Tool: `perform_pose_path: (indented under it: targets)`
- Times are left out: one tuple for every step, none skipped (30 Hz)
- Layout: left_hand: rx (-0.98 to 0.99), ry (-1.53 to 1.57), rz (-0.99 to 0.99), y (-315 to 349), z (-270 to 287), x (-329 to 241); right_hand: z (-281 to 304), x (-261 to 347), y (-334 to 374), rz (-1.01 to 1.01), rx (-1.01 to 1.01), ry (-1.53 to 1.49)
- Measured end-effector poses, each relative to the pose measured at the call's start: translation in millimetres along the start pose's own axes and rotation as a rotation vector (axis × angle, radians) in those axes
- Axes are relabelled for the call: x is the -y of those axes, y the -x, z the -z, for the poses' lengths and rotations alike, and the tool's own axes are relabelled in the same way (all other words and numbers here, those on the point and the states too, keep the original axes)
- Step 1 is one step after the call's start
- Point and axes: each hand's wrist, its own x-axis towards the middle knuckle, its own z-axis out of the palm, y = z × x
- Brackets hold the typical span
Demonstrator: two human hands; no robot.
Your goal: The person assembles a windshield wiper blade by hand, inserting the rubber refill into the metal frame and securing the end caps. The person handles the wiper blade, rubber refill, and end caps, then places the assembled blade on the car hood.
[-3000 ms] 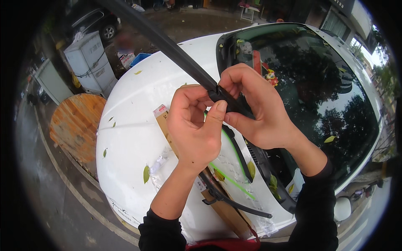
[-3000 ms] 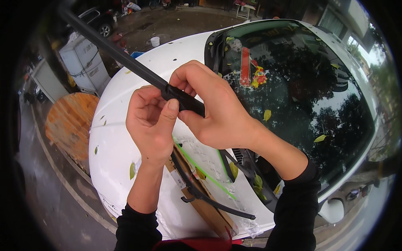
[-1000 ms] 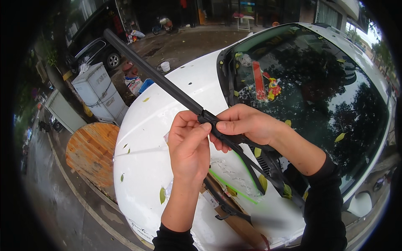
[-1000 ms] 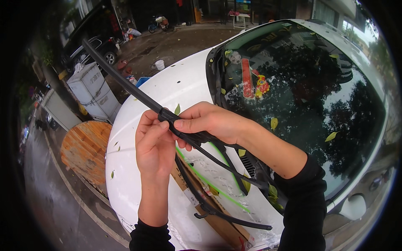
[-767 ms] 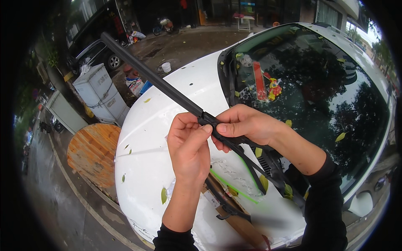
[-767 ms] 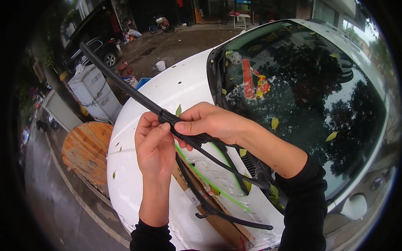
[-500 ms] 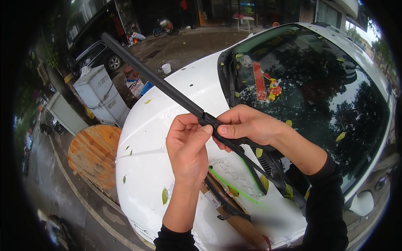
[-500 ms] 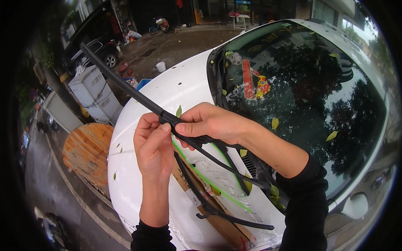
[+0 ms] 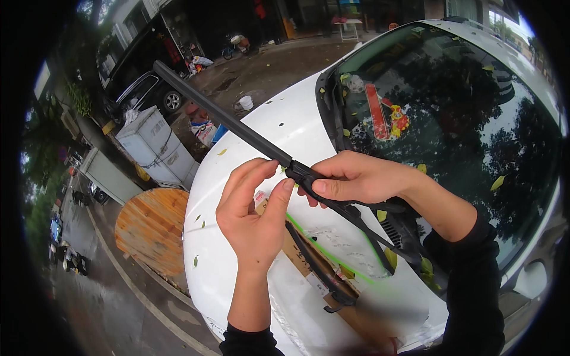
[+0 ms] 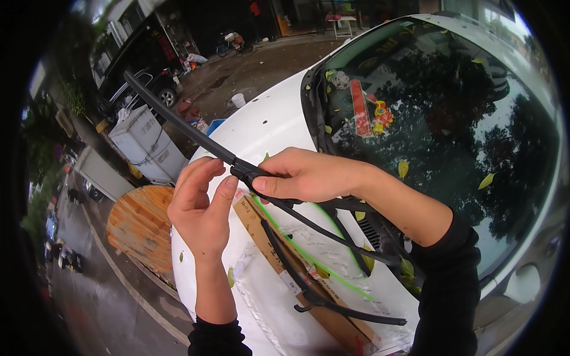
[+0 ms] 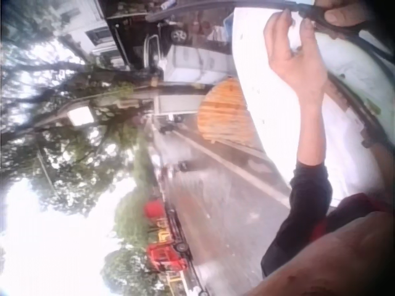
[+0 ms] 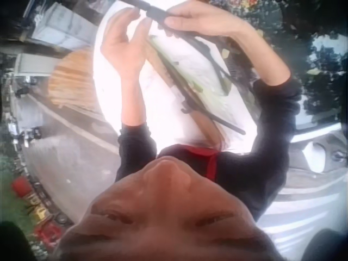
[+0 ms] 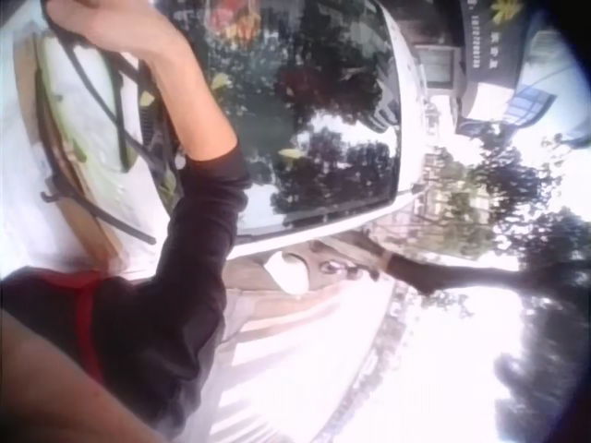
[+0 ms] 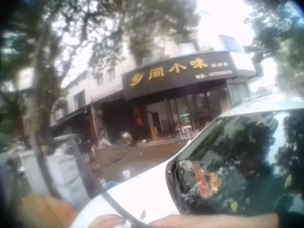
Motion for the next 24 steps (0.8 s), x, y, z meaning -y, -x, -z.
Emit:
perform_pose_path:
  targets:
    - [-0.006,0.009,-0.017,-0.7,-1.0,0.3,-1.9,-2.3,0.0,-0.011,-0.004,-0.122]
    - [-0.012,0.018,-0.034,-1.6,-1.8,0.6,-4.0,-4.8,0.2,-0.022,-0.007,-0.243]
    - [0.013,0.019,-0.003,-2.4,-2.2,0.5,-6.1,-6.9,0.9,-0.016,-0.036,-0.310]
    - [0.037,0.020,0.027,-3.3,-2.7,0.4,-8.3,-9.4,2.3,-0.010,-0.065,-0.377]
    - [0.062,0.022,0.057,-4.4,-3.8,0.7,-9.8,-11.7,4.1,-0.004,-0.096,-0.443]
    - [0.088,0.071,0.041,-5.2,-6.1,4.1,-10.6,-14.2,5.7,-0.009,-0.046,-0.557]
    - [0.078,0.146,0.148,-5.6,-7.4,2.5,-16.9,-9.2,8.9,-0.049,-0.058,-0.676]
    - [0.068,0.223,0.255,-6.1,-8.6,0.2,-16.5,-12.4,8.8,-0.028,-0.055,-0.650]
    - [0.056,0.295,0.363,-6.6,-8.7,-2.0,-16.8,-13.9,7.6,-0.005,-0.048,-0.627]
    - [0.014,0.250,0.345,-10.1,-10.9,0.7,-18.2,-12.4,6.6,-0.010,-0.053,-0.554]
    - [0.030,0.222,0.390,-14.3,-9.8,3.0,-20.7,-8.0,5.0,-0.014,-0.059,-0.482]
    - [0.051,0.204,0.431,-19.8,-10.4,6.5,-20.3,-5.7,5.6,-0.018,-0.075,-0.404]
    - [0.073,0.185,0.471,-23.2,-11.2,8.0,-19.5,-5.6,6.6,-0.017,-0.094,-0.381]
    - [0.116,0.115,0.468,-25.1,-12.6,3.8,-19.2,-5.7,7.6,-0.015,-0.112,-0.358]
    - [0.154,0.009,0.420,-27.4,-12.4,1.6,-19.3,-6.2,8.5,-0.013,-0.130,-0.336]
    - [0.186,-0.109,0.372,-30.3,-8.0,-2.8,-22.3,-7.8,7.4,0.027,-0.133,-0.301]
    - [0.217,-0.227,0.324,-32.7,-4.7,-6.4,-24.3,-8.6,5.7,0.050,-0.151,-0.233]
    - [0.211,-0.247,0.244,-34.2,-7.5,-0.9,-24.8,-11.4,5.6,0.063,-0.179,-0.162]
    - [0.214,-0.255,0.216,-35.7,-8.4,-1.7,-25.9,-13.0,6.1,0.076,-0.206,-0.090]
    - [0.216,-0.264,0.187,-37.4,-9.0,-4.6,-28.9,-12.8,6.4,0.073,-0.236,-0.140]
    - [0.218,-0.276,0.160,-38.8,-9.0,-7.6,-32.1,-13.4,6.5,0.118,-0.260,-0.091]
    - [0.207,-0.267,0.155,-39.8,-9.9,-9.5,-35.0,-14.2,6.5,0.162,-0.284,-0.042]
    - [0.195,-0.258,0.151,-40.4,-11.4,-11.4,-36.1,-14.2,6.6,0.207,-0.308,0.007]
    - [0.181,-0.249,0.148,-40.1,-12.9,-12.3,-36.1,-12.2,7.4,0.214,-0.315,0.055]
